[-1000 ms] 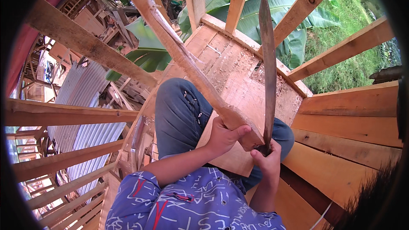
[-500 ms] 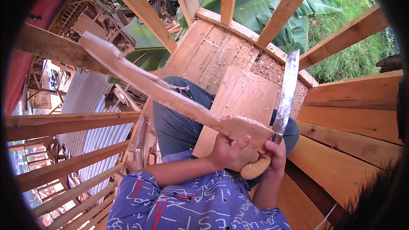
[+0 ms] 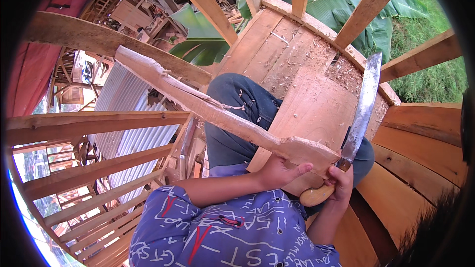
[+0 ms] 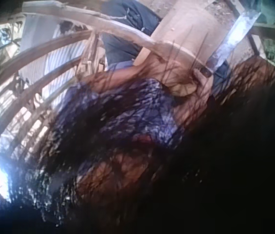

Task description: The person sits cross-legged on a wooden platform and uses a curved blade to shave and shape a thin wooden stick. They hold the stick with their left hand and repeatedly draw the blade along its length to remove thin shavings, refining the stick's profile.

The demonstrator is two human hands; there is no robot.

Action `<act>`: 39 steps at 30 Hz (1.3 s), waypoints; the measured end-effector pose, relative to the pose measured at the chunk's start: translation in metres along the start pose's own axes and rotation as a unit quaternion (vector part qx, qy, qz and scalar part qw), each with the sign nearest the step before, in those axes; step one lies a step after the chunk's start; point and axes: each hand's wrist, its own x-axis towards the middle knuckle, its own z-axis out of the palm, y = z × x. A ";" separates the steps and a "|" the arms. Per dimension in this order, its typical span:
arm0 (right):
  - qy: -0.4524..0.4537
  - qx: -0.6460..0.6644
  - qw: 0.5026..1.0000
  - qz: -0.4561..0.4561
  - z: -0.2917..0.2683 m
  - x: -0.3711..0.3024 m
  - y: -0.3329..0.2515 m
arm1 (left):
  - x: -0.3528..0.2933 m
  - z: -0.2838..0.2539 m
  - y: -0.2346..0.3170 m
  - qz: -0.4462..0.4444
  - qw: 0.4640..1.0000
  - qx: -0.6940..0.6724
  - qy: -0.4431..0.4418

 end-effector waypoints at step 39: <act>0.023 0.020 0.999 0.025 -0.029 0.022 -0.021 | -0.002 -0.147 0.104 0.035 0.656 0.748 -0.095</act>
